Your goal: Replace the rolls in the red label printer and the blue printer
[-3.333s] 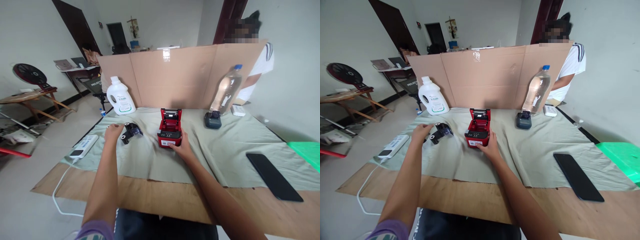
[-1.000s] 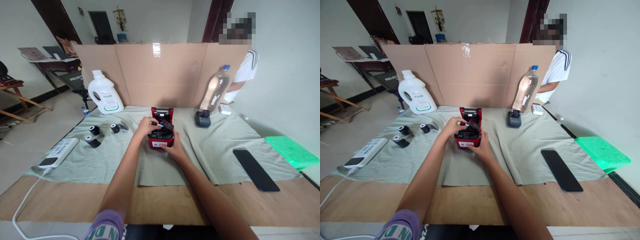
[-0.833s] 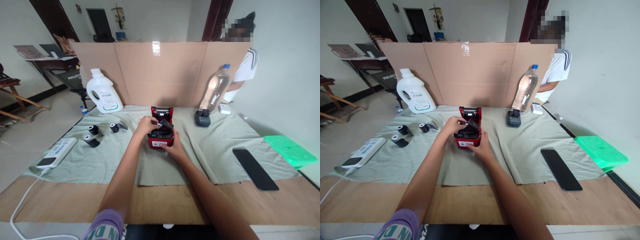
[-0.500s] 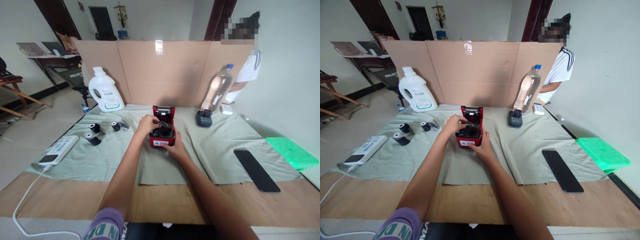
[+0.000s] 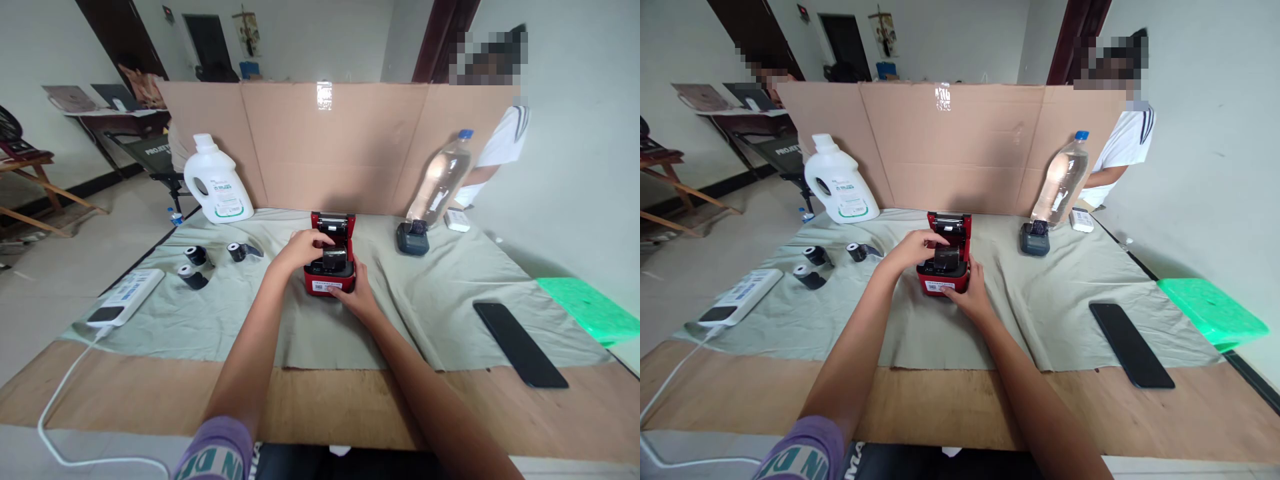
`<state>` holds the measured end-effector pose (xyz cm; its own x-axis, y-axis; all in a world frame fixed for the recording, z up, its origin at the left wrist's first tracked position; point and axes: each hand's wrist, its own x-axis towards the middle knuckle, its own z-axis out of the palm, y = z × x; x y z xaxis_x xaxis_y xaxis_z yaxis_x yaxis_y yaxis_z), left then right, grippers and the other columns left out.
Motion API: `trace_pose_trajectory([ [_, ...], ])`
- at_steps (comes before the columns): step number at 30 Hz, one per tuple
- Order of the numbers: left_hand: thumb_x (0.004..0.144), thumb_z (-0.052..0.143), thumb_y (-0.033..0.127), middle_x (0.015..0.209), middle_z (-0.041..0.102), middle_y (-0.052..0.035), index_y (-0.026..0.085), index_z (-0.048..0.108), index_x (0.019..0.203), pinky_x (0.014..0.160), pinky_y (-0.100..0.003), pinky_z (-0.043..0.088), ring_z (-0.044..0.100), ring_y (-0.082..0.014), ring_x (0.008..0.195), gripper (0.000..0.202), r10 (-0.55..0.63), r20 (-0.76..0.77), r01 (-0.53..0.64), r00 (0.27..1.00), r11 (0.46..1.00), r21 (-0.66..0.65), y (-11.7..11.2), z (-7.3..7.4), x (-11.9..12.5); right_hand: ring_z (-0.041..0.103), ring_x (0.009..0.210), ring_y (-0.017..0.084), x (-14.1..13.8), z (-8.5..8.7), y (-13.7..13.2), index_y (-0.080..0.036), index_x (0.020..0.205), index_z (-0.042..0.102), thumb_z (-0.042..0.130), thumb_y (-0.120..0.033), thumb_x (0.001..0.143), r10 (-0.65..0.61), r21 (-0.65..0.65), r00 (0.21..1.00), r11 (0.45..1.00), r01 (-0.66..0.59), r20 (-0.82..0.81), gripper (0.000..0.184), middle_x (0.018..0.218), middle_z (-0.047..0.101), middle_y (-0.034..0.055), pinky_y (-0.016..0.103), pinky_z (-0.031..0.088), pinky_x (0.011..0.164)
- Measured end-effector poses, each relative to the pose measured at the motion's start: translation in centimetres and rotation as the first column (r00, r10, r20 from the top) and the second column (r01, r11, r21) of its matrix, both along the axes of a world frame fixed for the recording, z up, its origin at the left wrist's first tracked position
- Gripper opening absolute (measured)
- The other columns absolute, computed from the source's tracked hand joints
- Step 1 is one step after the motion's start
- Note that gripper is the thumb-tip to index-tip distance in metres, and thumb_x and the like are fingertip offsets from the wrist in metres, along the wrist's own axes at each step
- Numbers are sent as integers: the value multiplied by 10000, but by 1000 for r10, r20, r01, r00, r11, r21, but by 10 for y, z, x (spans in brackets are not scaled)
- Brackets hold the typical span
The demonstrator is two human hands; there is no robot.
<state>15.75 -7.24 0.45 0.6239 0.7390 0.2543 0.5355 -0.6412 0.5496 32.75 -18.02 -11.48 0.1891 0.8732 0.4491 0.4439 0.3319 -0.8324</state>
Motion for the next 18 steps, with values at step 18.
trace_pose_trajectory([
  [18,774,579,158,877,775,-12,327,821,938,658,-313,409,650,-221,775,337,-47,-176,48,983,999,2,-51,57,-9,586,1098,267,28,79,106,-251,1080,627,555,-663,825,-74,-77,935,996,50,-348,490,1122,658,48,486,484,999],
])
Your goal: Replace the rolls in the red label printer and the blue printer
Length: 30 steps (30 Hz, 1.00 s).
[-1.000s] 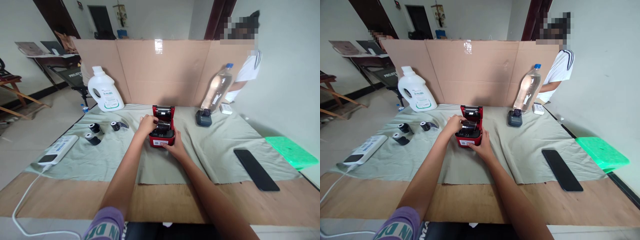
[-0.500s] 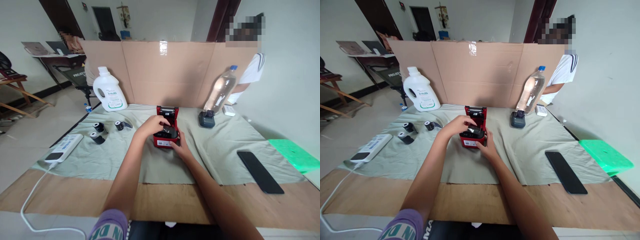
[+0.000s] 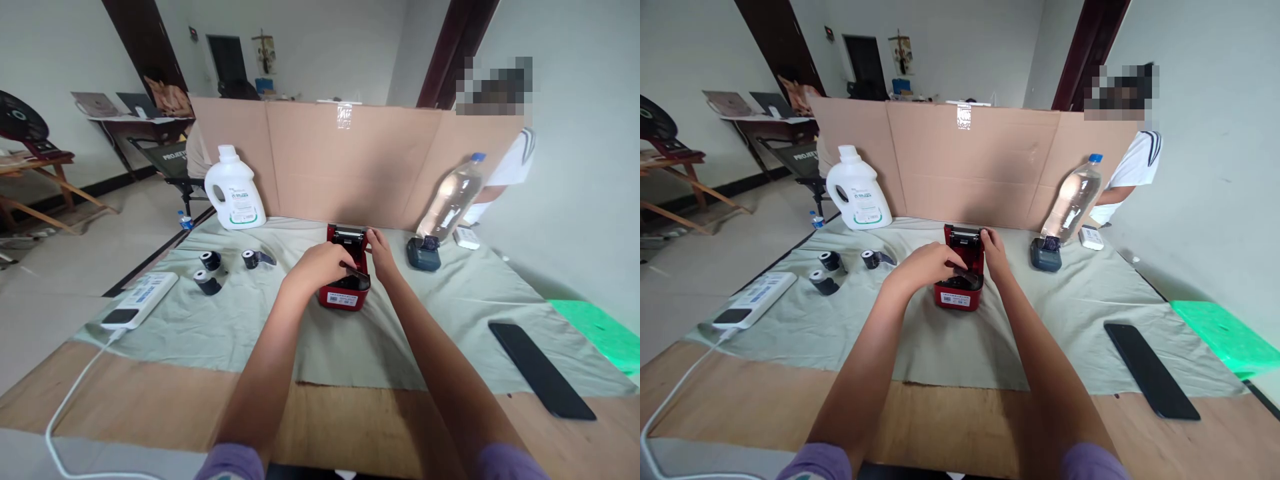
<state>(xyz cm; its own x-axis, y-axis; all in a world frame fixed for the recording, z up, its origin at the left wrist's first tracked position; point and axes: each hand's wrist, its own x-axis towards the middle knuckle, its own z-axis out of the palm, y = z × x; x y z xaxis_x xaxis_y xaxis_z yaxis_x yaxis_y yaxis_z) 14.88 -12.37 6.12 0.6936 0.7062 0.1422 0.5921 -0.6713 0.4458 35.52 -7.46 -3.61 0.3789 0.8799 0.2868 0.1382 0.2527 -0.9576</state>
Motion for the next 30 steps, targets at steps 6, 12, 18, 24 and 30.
trace_pose_trajectory([
  [6,815,598,258,795,753,-17,314,822,954,667,-308,417,646,-212,765,269,3,31,-1,1000,998,-62,4,1,-3,547,1188,272,-1,-37,-46,-257,929,656,588,-403,805,-9,107,990,994,-6,137,203,1180,624,47,480,442,1065],
  [12,858,590,313,944,771,-13,278,812,959,702,-294,447,653,-209,834,247,-4,107,17,994,993,-114,17,-10,-4,493,1348,275,-11,-70,-51,-279,1413,440,530,-404,815,152,71,985,987,-146,-85,617,1466,524,57,519,415,1122],
  [18,883,578,523,1007,737,-32,249,731,1174,797,-286,479,652,-196,870,429,93,254,-48,963,982,-181,43,-28,-23,466,1396,276,-12,-82,-48,-260,1444,438,513,-535,875,189,91,975,979,-180,-112,636,1503,511,49,517,387,1161],
  [24,848,607,476,895,736,-72,182,512,1448,677,-280,469,671,-212,779,675,267,-16,-252,964,889,-382,62,-48,-32,471,1393,284,-13,-79,-52,-256,1433,466,516,-583,879,182,94,974,981,-171,-131,646,1504,515,57,525,399,1149],
  [30,842,622,422,930,757,-49,259,445,1499,525,-261,372,659,-179,685,700,259,50,-166,965,743,-648,60,-55,-29,504,1354,309,-14,-74,-52,-255,1425,479,509,-542,846,187,89,971,981,-175,-148,646,1486,537,57,547,445,1099],
])
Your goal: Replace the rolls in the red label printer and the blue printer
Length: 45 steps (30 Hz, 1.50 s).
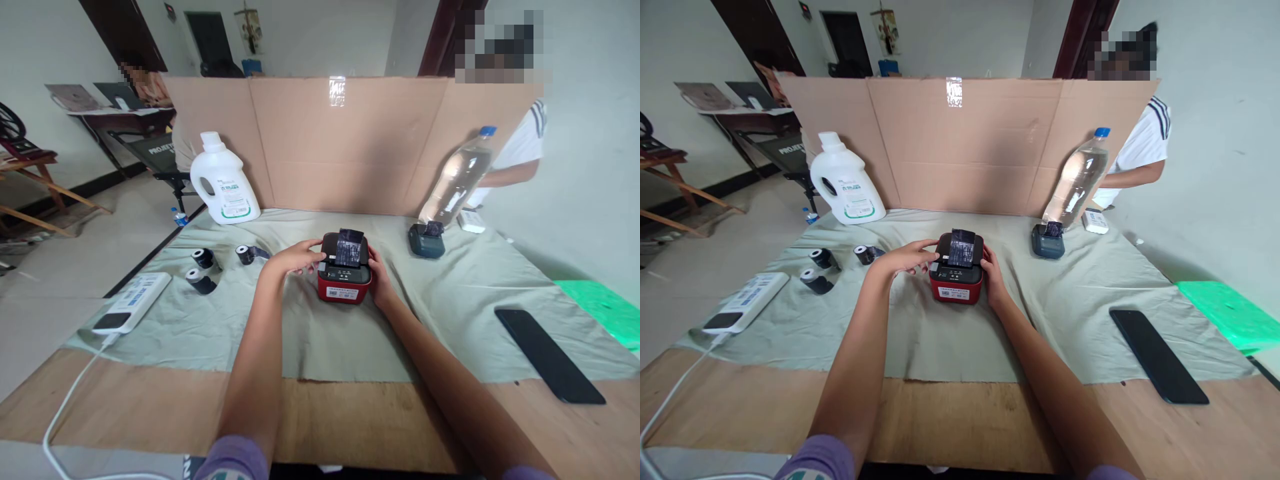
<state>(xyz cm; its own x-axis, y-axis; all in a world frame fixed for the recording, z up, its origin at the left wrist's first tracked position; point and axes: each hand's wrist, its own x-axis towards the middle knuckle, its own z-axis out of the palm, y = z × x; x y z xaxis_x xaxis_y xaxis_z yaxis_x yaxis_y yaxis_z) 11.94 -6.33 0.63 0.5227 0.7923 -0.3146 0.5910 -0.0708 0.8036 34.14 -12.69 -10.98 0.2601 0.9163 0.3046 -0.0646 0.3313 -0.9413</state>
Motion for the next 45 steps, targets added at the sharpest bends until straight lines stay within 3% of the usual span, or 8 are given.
trace_pose_trajectory([
  [8,834,659,392,872,739,-47,248,414,1518,517,-241,332,646,-165,705,741,35,53,-31,998,997,-77,-3,1,-1,544,1301,327,4,1,7,-258,1377,515,528,-374,739,20,-49,997,999,-24,-75,649,1408,597,60,580,463,1063],
  [13,819,687,421,909,738,-49,263,425,1508,511,-237,328,641,-161,719,754,60,87,-52,994,994,-91,-3,-2,-3,538,1313,312,4,0,7,-261,1400,497,513,-401,768,26,-39,999,999,-26,-25,647,1433,579,61,571,455,1074],
  [20,821,685,449,968,726,-71,270,410,1509,520,-219,346,665,-167,776,763,23,144,-8,989,995,-104,0,-8,-7,482,1381,316,1,-2,3,-255,1363,526,605,-412,761,77,13,984,997,-76,-162,627,1484,539,64,558,395,1135],
  [25,834,640,490,1112,716,-73,317,366,1529,562,-228,398,683,-183,847,767,10,94,-1,996,995,-97,3,-10,-7,447,1413,289,-1,2,-3,-287,1292,594,675,-411,766,112,18,954,994,-111,-278,546,1471,554,25,503,343,1188],
  [31,825,634,433,1184,694,-53,368,353,1530,560,-226,409,692,-190,859,762,-3,104,17,995,990,-139,3,-10,-8,444,1413,280,-3,5,-5,-292,1273,612,683,-445,778,111,15,944,994,-111,-310,523,1457,568,16,488,344,1190],
  [34,802,663,418,1144,704,-56,359,323,1547,513,-209,368,676,-174,805,820,30,172,9,985,975,-223,7,-19,-8,447,1408,283,-1,5,-3,-291,1259,614,679,-395,749,93,-13,949,995,-101,-302,524,1442,579,14,487,350,1185],
  [40,783,651,419,984,719,-42,347,268,1563,455,-175,295,644,-160,722,872,35,326,107,945,907,-408,19,-49,-9,485,1368,292,5,4,3,-283,1240,621,645,-319,686,80,-81,952,991,-108,-294,556,1414,598,17,487,393,1148],
  [45,752,669,370,981,715,-32,359,306,1549,490,-180,339,651,-164,771,876,76,299,61,951,903,-424,19,-48,-7,533,1315,305,9,3,7,-252,1244,624,598,-282,685,26,-103,972,993,-52,-234,560,1368,631,47,496,435,1105],
])
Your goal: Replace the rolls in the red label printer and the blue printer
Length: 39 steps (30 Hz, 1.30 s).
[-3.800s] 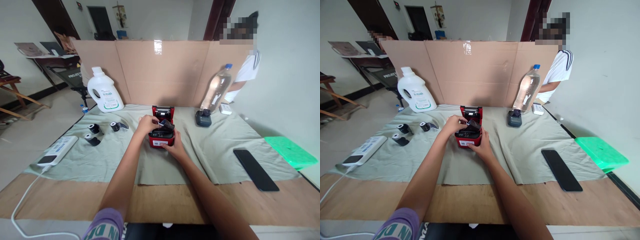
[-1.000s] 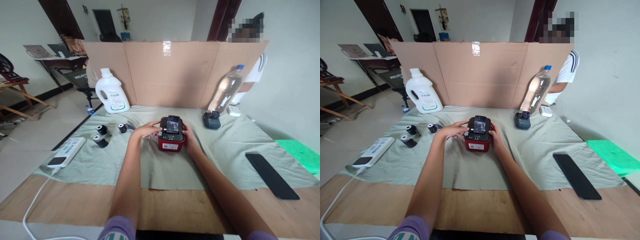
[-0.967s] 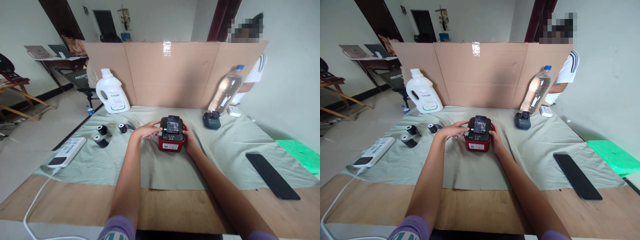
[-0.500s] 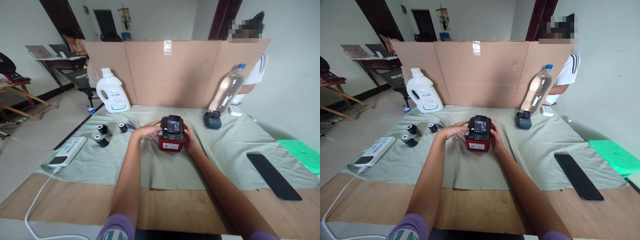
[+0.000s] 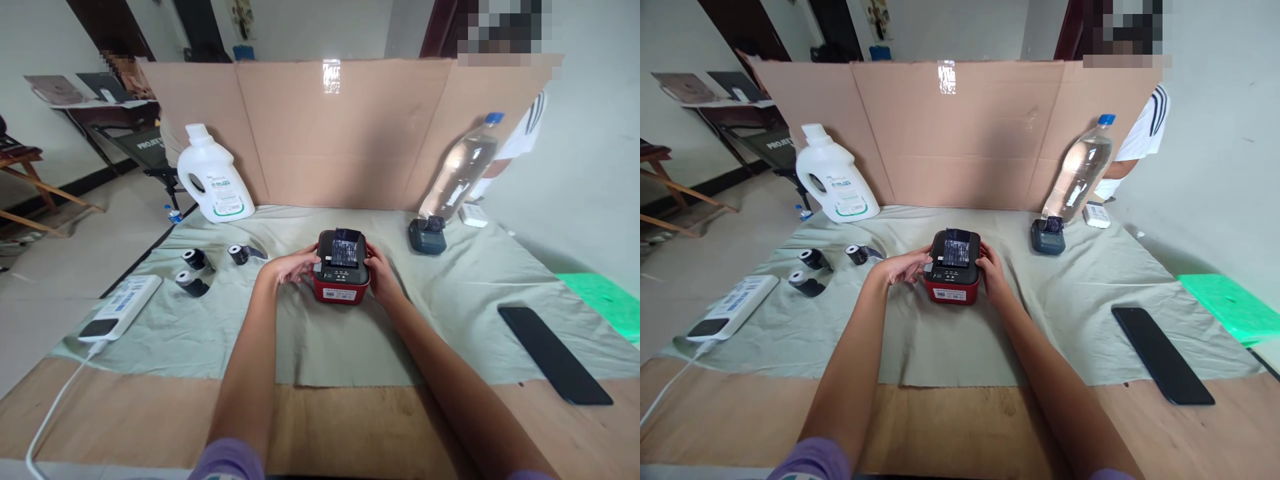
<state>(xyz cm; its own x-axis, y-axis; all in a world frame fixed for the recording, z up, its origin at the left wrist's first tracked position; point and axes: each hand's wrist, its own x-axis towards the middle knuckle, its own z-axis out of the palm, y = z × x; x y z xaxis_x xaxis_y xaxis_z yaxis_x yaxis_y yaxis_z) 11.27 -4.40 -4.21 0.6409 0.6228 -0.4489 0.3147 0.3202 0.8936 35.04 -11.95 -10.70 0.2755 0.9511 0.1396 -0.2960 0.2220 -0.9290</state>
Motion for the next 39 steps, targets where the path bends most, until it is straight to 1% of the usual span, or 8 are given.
trace_pose_trajectory([
  [4,766,650,372,972,707,-34,326,264,1572,529,-201,379,662,-176,813,895,-4,-33,4,999,1000,21,-6,12,1,536,1318,303,0,-6,-2,-256,1279,615,610,-303,737,-7,43,999,999,5,39,545,1377,627,47,502,417,1123],
  [7,769,641,341,1098,684,-56,317,299,1568,665,-258,490,665,-196,917,870,49,-73,-35,996,982,187,-13,25,5,520,1340,291,-2,-11,-6,-258,1290,619,632,-382,816,-53,123,995,992,42,85,490,1393,618,46,494,365,1168],
  [13,746,579,212,1521,443,-26,305,670,1274,1152,-363,380,425,-254,1407,544,100,-63,-38,993,771,636,-27,52,22,497,1365,286,-2,-18,-7,-261,1300,620,635,-452,870,-54,174,993,984,35,105,471,1414,603,45,504,333,1189],
  [16,739,577,195,1483,508,-23,266,745,1089,1151,-384,386,456,-263,1388,395,-27,-72,70,997,702,709,-34,61,28,493,1369,282,0,-21,-4,-267,1302,619,634,-456,874,-54,171,992,985,34,115,468,1417,603,40,509,337,1187],
  [20,721,545,150,1154,726,-41,215,759,992,1016,-361,489,642,-240,1134,352,-153,-116,187,981,632,752,-40,66,31,510,1354,283,1,-24,-2,-271,1303,611,643,-473,862,-63,158,992,986,45,111,485,1415,605,42,511,363,1168],
  [26,717,574,177,949,755,-37,188,766,896,827,-299,531,684,-220,937,263,-98,-100,139,990,649,748,-41,68,24,532,1330,286,0,-25,-3,-252,1277,617,660,-479,843,-64,150,994,987,50,86,491,1395,618,62,507,379,1153],
  [35,733,755,378,921,774,-52,226,803,966,806,-322,534,693,-259,918,282,-317,-222,387,922,762,520,-40,80,-4,547,1303,284,-7,-12,-12,-230,1261,625,634,-560,842,-137,125,972,986,115,190,533,1364,631,82,481,386,1147],
  [39,769,709,544,1049,743,-94,196,746,1048,747,-307,542,674,-276,975,448,-26,-193,137,981,797,588,-33,68,-7,507,1353,289,-10,0,-33,-271,1300,611,619,-586,859,-113,117,963,989,87,244,543,1404,603,61,509,342,1181],
])
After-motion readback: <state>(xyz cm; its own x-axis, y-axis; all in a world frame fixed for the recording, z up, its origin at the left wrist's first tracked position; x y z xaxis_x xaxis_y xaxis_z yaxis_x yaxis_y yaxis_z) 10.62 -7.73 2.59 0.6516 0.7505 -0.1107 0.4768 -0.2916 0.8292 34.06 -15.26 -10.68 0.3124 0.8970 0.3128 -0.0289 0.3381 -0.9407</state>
